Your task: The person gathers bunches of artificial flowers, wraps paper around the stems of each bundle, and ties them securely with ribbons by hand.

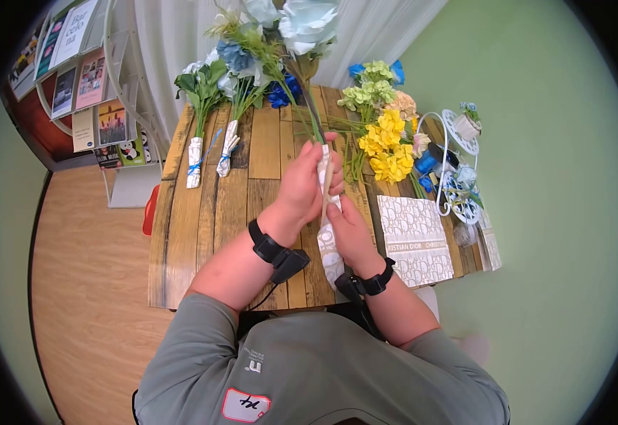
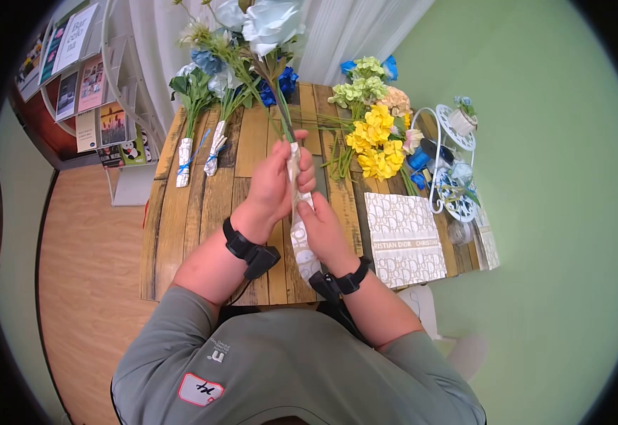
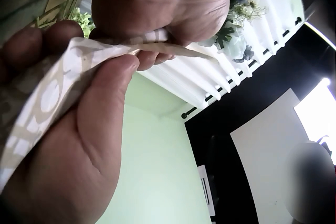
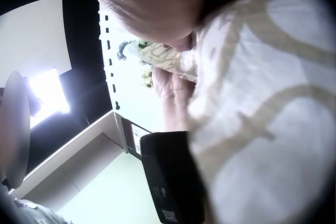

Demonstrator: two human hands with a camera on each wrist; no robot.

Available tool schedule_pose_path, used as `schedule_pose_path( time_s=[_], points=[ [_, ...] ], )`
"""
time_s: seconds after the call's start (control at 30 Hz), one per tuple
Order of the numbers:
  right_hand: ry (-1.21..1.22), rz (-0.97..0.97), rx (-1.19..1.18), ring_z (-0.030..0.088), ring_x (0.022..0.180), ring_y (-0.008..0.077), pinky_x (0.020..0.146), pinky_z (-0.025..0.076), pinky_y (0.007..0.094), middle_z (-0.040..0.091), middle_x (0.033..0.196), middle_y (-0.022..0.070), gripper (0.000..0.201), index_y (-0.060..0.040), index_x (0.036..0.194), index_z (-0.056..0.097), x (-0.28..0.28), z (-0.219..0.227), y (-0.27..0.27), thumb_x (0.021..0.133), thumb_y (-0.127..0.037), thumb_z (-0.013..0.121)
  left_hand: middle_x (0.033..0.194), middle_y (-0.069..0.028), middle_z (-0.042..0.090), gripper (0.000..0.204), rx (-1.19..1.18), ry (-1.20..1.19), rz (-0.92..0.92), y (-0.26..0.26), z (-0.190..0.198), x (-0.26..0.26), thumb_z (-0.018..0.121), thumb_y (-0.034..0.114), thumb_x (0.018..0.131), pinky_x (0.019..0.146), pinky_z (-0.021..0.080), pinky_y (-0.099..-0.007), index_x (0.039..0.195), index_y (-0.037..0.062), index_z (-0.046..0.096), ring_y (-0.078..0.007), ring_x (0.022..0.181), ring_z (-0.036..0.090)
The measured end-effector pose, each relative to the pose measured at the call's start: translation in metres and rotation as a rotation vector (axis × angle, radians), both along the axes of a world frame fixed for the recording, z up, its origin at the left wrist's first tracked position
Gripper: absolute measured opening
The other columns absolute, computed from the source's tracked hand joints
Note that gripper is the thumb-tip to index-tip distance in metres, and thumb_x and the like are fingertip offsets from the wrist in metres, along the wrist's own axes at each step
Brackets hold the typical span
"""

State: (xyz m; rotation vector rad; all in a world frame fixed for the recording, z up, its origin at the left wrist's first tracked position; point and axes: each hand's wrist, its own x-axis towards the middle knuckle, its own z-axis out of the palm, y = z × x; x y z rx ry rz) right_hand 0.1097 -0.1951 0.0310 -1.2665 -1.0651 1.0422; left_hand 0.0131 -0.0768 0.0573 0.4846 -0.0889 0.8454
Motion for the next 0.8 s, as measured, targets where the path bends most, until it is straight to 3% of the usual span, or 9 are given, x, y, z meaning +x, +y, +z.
schedule_pose_path(
  time_s=[0.07, 0.17, 0.23, 0.37, 0.47, 0.53, 0.67, 0.73, 0.8],
  points=[
    [-0.060, -0.013, -0.009, 0.053, 0.076, 0.0053, 0.067, 0.044, 0.0223, 0.060, 0.092, 0.0002, 0.022, -0.0036, 0.121, 0.053, 0.005, -0.002, 0.000, 0.108, -0.019, 0.046, 0.085, -0.0080, 0.054, 0.032, -0.026, -0.056, -0.049, -0.001, 0.003, -0.001, 0.041, 0.021, 0.106, 0.060, 0.043, -0.0326, 0.135, 0.0097, 0.045, -0.0178, 0.067, 0.050],
    [0.243, 0.050, -0.137, 0.053, 0.069, 0.0084, 0.061, 0.043, 0.0239, 0.057, 0.081, 0.0013, 0.018, -0.0064, 0.111, 0.052, 0.009, 0.005, -0.005, 0.109, -0.023, 0.044, 0.087, -0.0079, 0.056, 0.036, -0.038, -0.056, -0.064, -0.004, 0.009, 0.000, 0.039, 0.022, 0.106, 0.065, 0.044, -0.0337, 0.139, 0.0070, 0.043, -0.0190, 0.070, 0.051],
    [0.555, 0.229, -0.125, 0.051, 0.061, 0.0115, 0.055, 0.041, 0.0262, 0.053, 0.072, 0.0025, 0.020, -0.0086, 0.104, 0.050, 0.011, 0.012, -0.008, 0.109, -0.026, 0.043, 0.090, -0.0079, 0.058, 0.037, 0.021, -0.039, -0.065, -0.004, 0.010, 0.000, 0.042, 0.018, 0.104, 0.068, 0.045, -0.0342, 0.139, 0.0054, 0.043, -0.0197, 0.075, 0.054],
    [0.546, 0.278, -0.165, 0.045, 0.050, 0.0144, 0.049, 0.039, 0.0274, 0.048, 0.065, 0.0008, 0.028, -0.0127, 0.104, 0.050, 0.011, 0.011, -0.015, 0.106, -0.040, 0.049, 0.092, -0.0075, 0.060, 0.037, 0.088, -0.011, -0.070, -0.002, 0.009, -0.001, 0.049, 0.015, 0.102, 0.068, 0.048, -0.0335, 0.138, 0.0062, 0.044, -0.0191, 0.076, 0.057],
    [0.481, 0.285, -0.119, 0.049, 0.053, 0.0147, 0.050, 0.041, 0.0273, 0.050, 0.067, 0.0011, 0.024, -0.0121, 0.106, 0.051, 0.008, 0.008, -0.015, 0.106, -0.036, 0.051, 0.092, -0.0070, 0.061, 0.037, 0.160, 0.033, -0.062, -0.004, 0.007, 0.000, 0.055, 0.009, 0.099, 0.068, 0.051, -0.0311, 0.135, 0.0061, 0.047, -0.0174, 0.077, 0.060],
    [0.361, 0.153, -0.081, 0.052, 0.059, 0.0111, 0.053, 0.043, 0.0278, 0.053, 0.072, 0.0007, 0.015, -0.0087, 0.105, 0.050, 0.004, 0.010, -0.013, 0.106, -0.023, 0.050, 0.092, -0.0056, 0.062, 0.036, 0.122, 0.073, 0.037, -0.005, 0.002, 0.003, 0.059, 0.006, 0.097, 0.067, 0.052, -0.0288, 0.132, 0.0059, 0.049, -0.0150, 0.076, 0.062],
    [0.145, 0.035, -0.121, 0.051, 0.060, 0.0083, 0.053, 0.042, 0.0249, 0.053, 0.073, -0.0014, 0.014, -0.0078, 0.106, 0.051, -0.001, 0.012, -0.008, 0.106, -0.021, 0.050, 0.094, -0.0055, 0.062, 0.031, 0.219, 0.220, 0.159, -0.003, -0.003, 0.008, 0.059, 0.005, 0.098, 0.067, 0.054, -0.0298, 0.127, 0.0064, 0.050, -0.0140, 0.075, 0.064],
    [0.027, 0.023, -0.135, 0.047, 0.059, 0.0059, 0.052, 0.038, 0.0222, 0.050, 0.072, -0.0027, 0.014, -0.0069, 0.106, 0.052, -0.005, 0.013, -0.012, 0.106, -0.021, 0.050, 0.094, -0.0059, 0.063, 0.027, 0.339, 0.302, 0.417, -0.007, -0.003, 0.017, 0.056, 0.006, 0.099, 0.065, 0.055, -0.0308, 0.125, 0.0073, 0.049, -0.0140, 0.072, 0.064],
    [0.108, 0.058, -0.135, 0.045, 0.058, 0.0056, 0.051, 0.037, 0.0219, 0.049, 0.072, -0.0029, 0.014, -0.0069, 0.106, 0.052, -0.001, 0.009, -0.013, 0.107, -0.020, 0.050, 0.095, -0.0067, 0.063, 0.029, 0.307, 0.316, 0.333, -0.007, -0.001, 0.011, 0.056, 0.006, 0.099, 0.065, 0.056, -0.0309, 0.126, 0.0070, 0.047, -0.0147, 0.072, 0.064]
  ],
)
